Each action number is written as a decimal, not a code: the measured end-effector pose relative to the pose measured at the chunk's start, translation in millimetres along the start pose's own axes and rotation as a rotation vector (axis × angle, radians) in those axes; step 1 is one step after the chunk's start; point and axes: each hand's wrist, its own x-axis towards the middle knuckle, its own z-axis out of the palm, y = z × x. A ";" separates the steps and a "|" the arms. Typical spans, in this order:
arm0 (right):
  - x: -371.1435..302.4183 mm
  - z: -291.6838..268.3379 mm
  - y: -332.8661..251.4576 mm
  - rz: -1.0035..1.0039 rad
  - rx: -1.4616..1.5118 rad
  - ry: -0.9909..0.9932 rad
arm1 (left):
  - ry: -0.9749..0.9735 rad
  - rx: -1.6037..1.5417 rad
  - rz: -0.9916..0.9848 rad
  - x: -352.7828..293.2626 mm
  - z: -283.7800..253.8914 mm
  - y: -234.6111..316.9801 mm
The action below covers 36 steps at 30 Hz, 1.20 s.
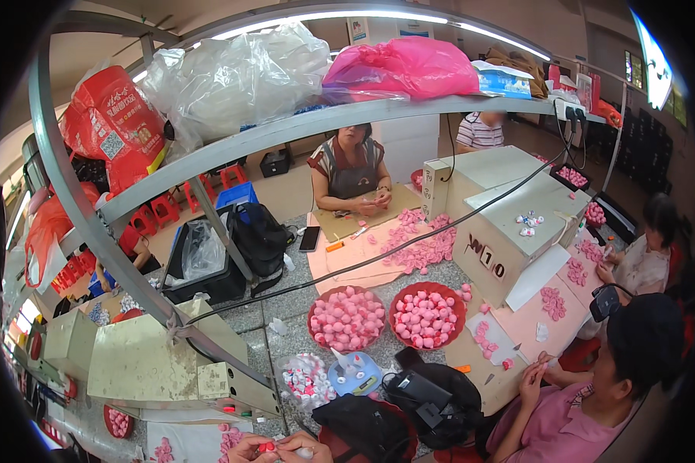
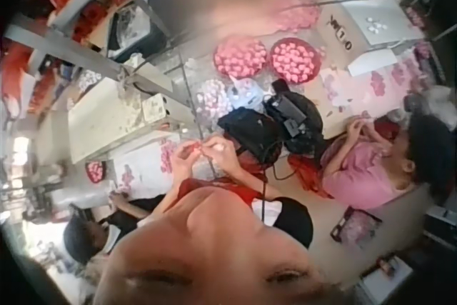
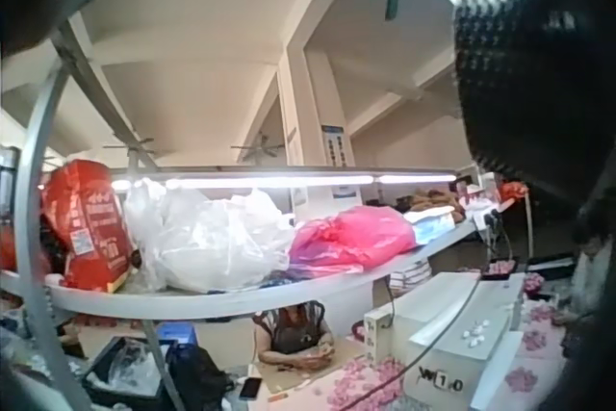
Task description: The person assembles small figurines by applying adhesive from a squeeze bottle onto component pieces and pressing the parts together by hand.
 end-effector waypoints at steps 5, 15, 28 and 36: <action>1.0 17.0 -14.7 -0.018 0.069 0.052 | -0.015 -0.036 0.040 -2.7 -0.8 13.4; 21.1 22.8 -59.9 0.085 0.065 -0.136 | -0.104 0.013 0.417 16.2 -4.1 49.6; -2.0 44.4 -58.4 -0.038 0.085 -0.221 | -0.160 -0.161 0.449 -14.6 -27.3 55.5; -1.9 39.9 -52.8 0.025 0.147 -0.253 | -0.022 0.228 0.651 -25.1 -25.7 51.7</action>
